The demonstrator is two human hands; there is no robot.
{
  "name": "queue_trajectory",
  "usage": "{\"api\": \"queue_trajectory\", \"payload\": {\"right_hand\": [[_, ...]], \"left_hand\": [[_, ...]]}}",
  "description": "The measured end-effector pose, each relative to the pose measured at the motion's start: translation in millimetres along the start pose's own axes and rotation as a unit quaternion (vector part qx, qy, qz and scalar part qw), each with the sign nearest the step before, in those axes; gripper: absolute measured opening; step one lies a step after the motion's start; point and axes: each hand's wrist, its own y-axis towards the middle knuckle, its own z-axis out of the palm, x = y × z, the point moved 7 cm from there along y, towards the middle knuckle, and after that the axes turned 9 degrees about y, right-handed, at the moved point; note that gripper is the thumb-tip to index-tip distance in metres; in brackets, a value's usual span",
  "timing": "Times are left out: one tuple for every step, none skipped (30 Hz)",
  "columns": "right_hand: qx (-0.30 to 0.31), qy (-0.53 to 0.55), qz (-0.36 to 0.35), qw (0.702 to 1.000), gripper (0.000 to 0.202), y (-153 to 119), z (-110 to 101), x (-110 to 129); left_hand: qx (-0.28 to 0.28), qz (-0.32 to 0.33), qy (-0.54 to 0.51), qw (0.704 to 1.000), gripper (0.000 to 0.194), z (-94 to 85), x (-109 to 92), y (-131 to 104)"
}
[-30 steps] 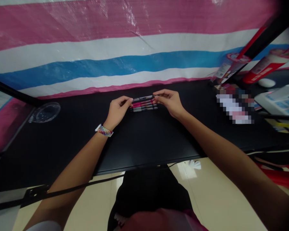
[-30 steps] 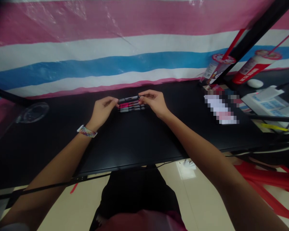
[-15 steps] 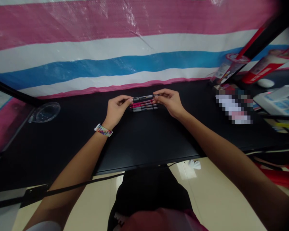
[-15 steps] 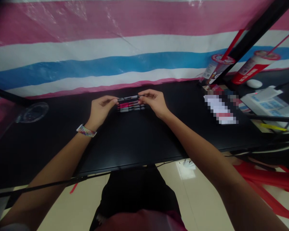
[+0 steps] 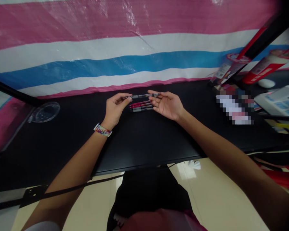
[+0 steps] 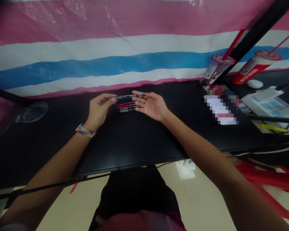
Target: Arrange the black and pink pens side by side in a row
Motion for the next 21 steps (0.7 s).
{"api": "queue_trajectory", "payload": {"right_hand": [[-0.002, 0.012, 0.0, 1.0, 0.042, 0.0, -0.1, -0.2], [-0.004, 0.025, -0.001, 1.0, 0.041, 0.5, -0.4, -0.2], [-0.006, 0.039, -0.003, 0.999, 0.039, 1.2, -1.2, -0.3], [-0.01, 0.051, -0.005, 0.999, 0.036, 2.1, -2.1, -0.5], [-0.014, 0.062, -0.006, 0.998, 0.034, 2.9, -3.1, -0.7], [-0.02, 0.069, -0.006, 0.997, 0.032, 3.5, -4.1, -0.9], [-0.026, 0.072, -0.006, 0.997, 0.031, 3.8, -4.7, -1.0], [-0.031, 0.072, -0.007, 0.997, 0.031, 3.7, -4.8, -0.9], [-0.034, 0.071, -0.007, 0.997, 0.033, 3.3, -4.5, -0.8], [-0.035, 0.07, -0.007, 0.997, 0.035, 2.8, -3.7, -0.7], [-0.034, 0.071, -0.007, 0.997, 0.037, 2.5, -3.0, -0.7], [-0.033, 0.073, -0.008, 0.997, 0.038, 2.3, -2.7, -0.9], [-0.032, 0.076, -0.009, 0.997, 0.039, 2.5, -2.9, -1.1], [-0.032, 0.079, -0.013, 0.996, 0.041, 3.0, -3.7, -1.3], [-0.03, 0.08, -0.018, 0.996, 0.042, 3.7, -4.7, -1.3], [-0.025, 0.078, -0.023, 0.996, 0.044, 4.5, -5.4, -1.3], [-0.017, 0.072, -0.027, 0.997, 0.045, 5.2, -5.6, -1.3], [-0.006, 0.062, -0.031, 0.998, 0.047, 5.7, -5.3, -1.3], [0.002, 0.048, -0.035, 0.998, 0.048, 5.9, -4.8, -1.2], [0.005, 0.033, -0.041, 0.999, 0.049, 5.8, -4.6, -0.8], [0.002, 0.017, -0.047, 0.999, 0.048, 5.5, -4.8, -0.2]], "left_hand": [[0.0, 0.0, -0.002, 1.0, 0.02, 0.3, -0.6, -0.2], [-0.001, -0.001, -0.004, 1.0, 0.021, 0.6, -1.1, -0.5], [-0.001, -0.002, -0.005, 1.0, 0.022, 1.0, -1.4, -0.8], [-0.001, -0.005, -0.005, 1.0, 0.023, 1.5, -1.4, -1.1], [-0.001, -0.007, -0.004, 1.0, 0.024, 1.9, -1.4, -1.5], [-0.003, -0.01, -0.002, 1.0, 0.026, 2.1, -1.4, -1.8], [-0.005, -0.013, 0.0, 1.0, 0.026, 2.3, -1.4, -2.2], [-0.007, -0.014, 0.001, 1.0, 0.027, 2.4, -1.5, -2.6], [-0.009, -0.015, 0.0, 1.0, 0.026, 2.4, -1.7, -2.9], [-0.01, -0.014, -0.003, 1.0, 0.026, 2.6, -2.0, -3.1], [-0.009, -0.013, -0.007, 1.0, 0.025, 2.9, -2.3, -3.3], [-0.008, -0.012, -0.012, 1.0, 0.024, 3.3, -2.5, -3.4], [-0.007, -0.012, -0.014, 1.0, 0.024, 3.6, -2.8, -3.4], [-0.007, -0.012, -0.015, 1.0, 0.024, 3.8, -2.9, -3.5], [-0.007, -0.012, -0.013, 1.0, 0.025, 4.0, -2.9, -3.5], [-0.008, -0.014, -0.01, 1.0, 0.025, 4.0, -2.8, -3.5], [-0.009, -0.015, -0.007, 1.0, 0.026, 4.0, -2.8, -3.5], [-0.01, -0.016, -0.005, 1.0, 0.026, 4.0, -2.8, -3.5], [-0.01, -0.015, -0.004, 1.0, 0.026, 4.0, -3.1, -3.5], [-0.011, -0.013, -0.005, 1.0, 0.025, 3.9, -3.5, -3.5], [-0.011, -0.01, -0.006, 1.0, 0.024, 3.8, -3.9, -3.5]]}}
